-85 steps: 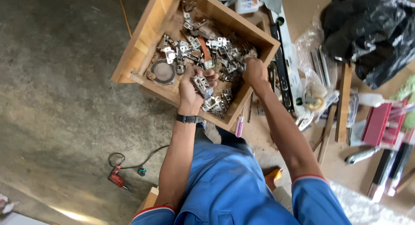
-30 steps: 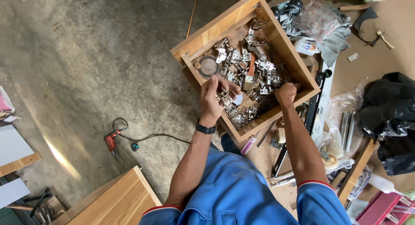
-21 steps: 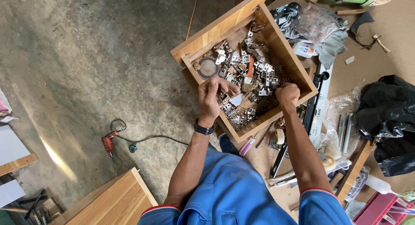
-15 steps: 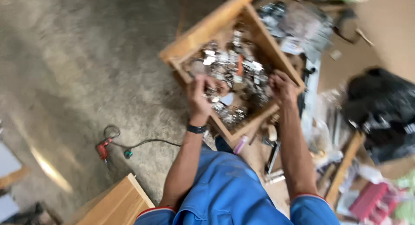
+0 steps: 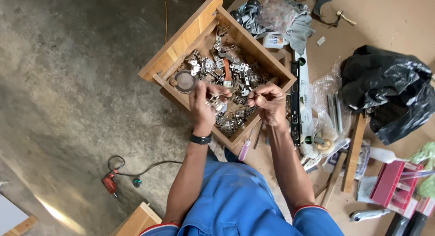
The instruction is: The person picks up several metal hinges from a wooden drawer and a workspace, turns them over by hand to check them, and uses a screwdriver to adjust a screw on one of the hinges.
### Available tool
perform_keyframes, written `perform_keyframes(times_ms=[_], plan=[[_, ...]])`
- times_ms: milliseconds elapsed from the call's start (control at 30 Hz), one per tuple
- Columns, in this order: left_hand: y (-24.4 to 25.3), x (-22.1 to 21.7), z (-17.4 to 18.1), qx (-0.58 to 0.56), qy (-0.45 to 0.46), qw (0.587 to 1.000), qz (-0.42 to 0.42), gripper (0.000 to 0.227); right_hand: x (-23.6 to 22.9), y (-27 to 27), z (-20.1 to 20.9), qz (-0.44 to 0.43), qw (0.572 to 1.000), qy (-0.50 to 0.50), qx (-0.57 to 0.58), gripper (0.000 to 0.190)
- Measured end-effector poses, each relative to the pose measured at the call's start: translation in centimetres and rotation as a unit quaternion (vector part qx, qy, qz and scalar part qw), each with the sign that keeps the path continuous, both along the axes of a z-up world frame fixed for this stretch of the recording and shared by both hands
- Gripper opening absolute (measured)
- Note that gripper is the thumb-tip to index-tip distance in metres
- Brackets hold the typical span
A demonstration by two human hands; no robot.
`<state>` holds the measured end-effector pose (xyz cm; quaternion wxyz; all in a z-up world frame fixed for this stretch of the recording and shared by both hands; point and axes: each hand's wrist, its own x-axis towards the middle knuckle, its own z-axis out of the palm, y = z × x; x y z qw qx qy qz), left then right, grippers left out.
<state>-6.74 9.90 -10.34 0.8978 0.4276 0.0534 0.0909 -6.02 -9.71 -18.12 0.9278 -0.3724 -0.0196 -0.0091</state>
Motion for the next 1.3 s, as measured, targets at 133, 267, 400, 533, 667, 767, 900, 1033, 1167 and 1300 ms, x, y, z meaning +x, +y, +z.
perform_keyframes(times_ms=[133, 267, 400, 533, 667, 767, 900, 1033, 1167, 1300], plan=[[-0.4, 0.2, 0.3, -0.016, -0.007, 0.999, -0.04, 0.052, -1.6, 3.3, 8.0, -0.066, 0.963, -0.105, -0.239, 0.02], [0.3, 1.3, 1.6, -0.019, -0.016, 0.998, -0.061, 0.049, -3.4, 7.9, 11.0, -0.102, 0.923, -0.148, -0.341, 0.012], [2.5, 1.5, 1.0, -0.121, -0.021, 0.984, -0.132, 0.05, -4.2, 9.8, 9.8, -0.23, 0.867, -0.128, -0.423, 0.015], [5.6, 2.4, -2.2, -0.149, 0.202, 0.964, -0.089, 0.046, -2.6, 5.9, 6.6, -0.323, 0.782, 0.033, -0.533, 0.014], [9.4, 2.4, -2.2, -0.099, 0.263, 0.958, -0.055, 0.046, 0.8, 2.0, 3.6, -0.204, 0.843, 0.11, -0.486, 0.011], [11.8, 1.5, -6.5, -0.128, 0.283, 0.95, -0.01, 0.046, 4.4, -1.1, 0.8, -0.13, 0.808, 0.027, -0.575, 0.024], [13.3, 0.7, -8.6, -0.181, 0.292, 0.939, 0.017, 0.043, 9.2, -4.6, -3.5, -0.034, 0.698, 0.16, -0.697, 0.014], [15.0, -0.1, -12.2, -0.149, 0.334, 0.93, 0.04, 0.043, 11.0, -6.5, -8.5, 0.057, 0.586, 0.187, -0.787, 0.028], [14.4, -0.2, -13.2, -0.129, 0.368, 0.919, 0.06, 0.046, 10.6, -4.3, -10.0, 0.2, 0.522, 0.245, -0.792, 0.022], [13.4, 0.0, -13.9, -0.107, 0.383, 0.916, 0.057, 0.048, 9.6, -4.5, -20.5, 0.239, 0.29, 0.257, -0.89, 0.024]])
